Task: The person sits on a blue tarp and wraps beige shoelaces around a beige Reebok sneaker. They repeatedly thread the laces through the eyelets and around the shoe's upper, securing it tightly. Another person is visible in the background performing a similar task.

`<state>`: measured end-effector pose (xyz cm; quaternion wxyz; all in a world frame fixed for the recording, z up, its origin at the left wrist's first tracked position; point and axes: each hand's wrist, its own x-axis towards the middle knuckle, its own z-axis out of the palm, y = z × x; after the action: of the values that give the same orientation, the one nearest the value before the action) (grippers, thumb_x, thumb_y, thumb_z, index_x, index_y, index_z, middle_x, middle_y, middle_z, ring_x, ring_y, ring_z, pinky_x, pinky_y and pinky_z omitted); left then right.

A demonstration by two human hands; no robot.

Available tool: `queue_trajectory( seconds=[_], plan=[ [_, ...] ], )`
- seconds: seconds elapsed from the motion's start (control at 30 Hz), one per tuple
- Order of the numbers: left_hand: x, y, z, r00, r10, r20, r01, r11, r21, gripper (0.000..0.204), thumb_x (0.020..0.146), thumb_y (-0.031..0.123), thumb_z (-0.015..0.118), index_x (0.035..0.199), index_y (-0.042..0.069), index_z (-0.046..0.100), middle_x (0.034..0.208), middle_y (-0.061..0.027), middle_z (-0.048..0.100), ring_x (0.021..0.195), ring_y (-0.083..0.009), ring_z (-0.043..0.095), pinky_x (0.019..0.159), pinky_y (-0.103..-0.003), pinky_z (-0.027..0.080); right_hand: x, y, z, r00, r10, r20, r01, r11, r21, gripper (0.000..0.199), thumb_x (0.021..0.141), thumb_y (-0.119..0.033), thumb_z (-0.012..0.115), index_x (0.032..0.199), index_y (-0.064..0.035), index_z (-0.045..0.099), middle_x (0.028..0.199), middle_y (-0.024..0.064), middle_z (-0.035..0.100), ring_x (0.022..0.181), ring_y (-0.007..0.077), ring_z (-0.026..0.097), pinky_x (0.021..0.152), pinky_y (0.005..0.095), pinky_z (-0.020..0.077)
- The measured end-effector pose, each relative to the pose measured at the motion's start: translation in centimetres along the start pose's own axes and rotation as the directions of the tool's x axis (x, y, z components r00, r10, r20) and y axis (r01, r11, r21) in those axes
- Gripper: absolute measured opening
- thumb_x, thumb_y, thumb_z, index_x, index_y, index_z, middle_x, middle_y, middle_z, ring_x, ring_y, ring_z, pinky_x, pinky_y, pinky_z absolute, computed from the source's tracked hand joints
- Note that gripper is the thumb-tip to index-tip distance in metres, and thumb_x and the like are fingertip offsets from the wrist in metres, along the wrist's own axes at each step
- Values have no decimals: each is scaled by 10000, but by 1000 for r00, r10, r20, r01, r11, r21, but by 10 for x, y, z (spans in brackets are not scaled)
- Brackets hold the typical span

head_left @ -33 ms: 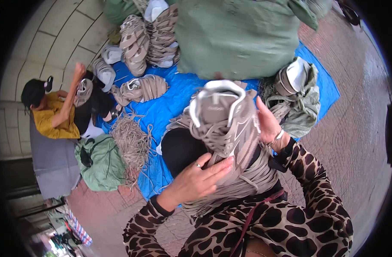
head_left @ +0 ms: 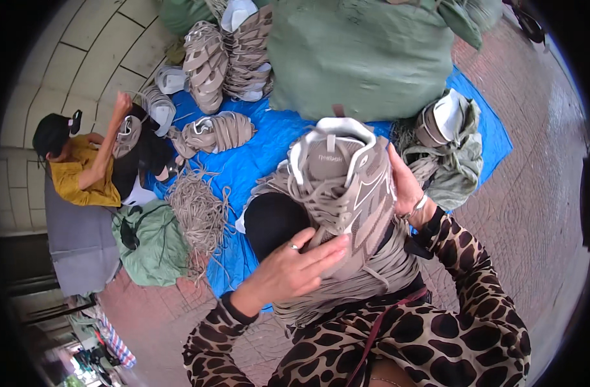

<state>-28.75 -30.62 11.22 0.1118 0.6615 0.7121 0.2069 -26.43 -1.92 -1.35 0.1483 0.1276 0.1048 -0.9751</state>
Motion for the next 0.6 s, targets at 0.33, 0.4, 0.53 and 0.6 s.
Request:
queue_trajectory(
  seconds=[0.33,0.4,0.53,0.6],
  plan=[
    [-17,-19,-31,985,-172,9,170,979,113,639,713,89,763,1325,110,582,1472,-112,452,1324,-411,438,1068,-472,430,-6,-30,-2,910,-101,401,81,995,66,489,948,-261,587,1371,-27,510,1305,156,614,1167,287,613,1055,490,439],
    [-27,-28,-37,919,-370,-139,386,915,120,670,752,110,765,1377,79,525,1492,-203,409,1353,-435,406,1102,-493,373,-35,-72,3,879,-229,418,285,955,-78,536,886,-211,651,1370,-31,511,1327,153,598,1219,291,573,1089,504,392],
    [-49,-48,-45,748,-501,-436,602,789,126,670,821,100,713,1425,14,435,1510,-267,354,1382,-434,371,1127,-498,321,-91,-160,-3,775,-581,250,605,566,-560,626,806,-145,754,1370,-28,509,1383,137,560,1316,272,492,1131,487,340],
    [-55,-52,-45,673,-555,-489,688,713,137,635,849,89,681,1423,-10,428,1512,-259,354,1376,-432,379,1124,-498,326,-111,-199,-31,706,-703,88,439,336,-833,387,871,-42,679,1250,-1,619,1280,106,637,1200,235,582,1078,413,399]
  ],
)
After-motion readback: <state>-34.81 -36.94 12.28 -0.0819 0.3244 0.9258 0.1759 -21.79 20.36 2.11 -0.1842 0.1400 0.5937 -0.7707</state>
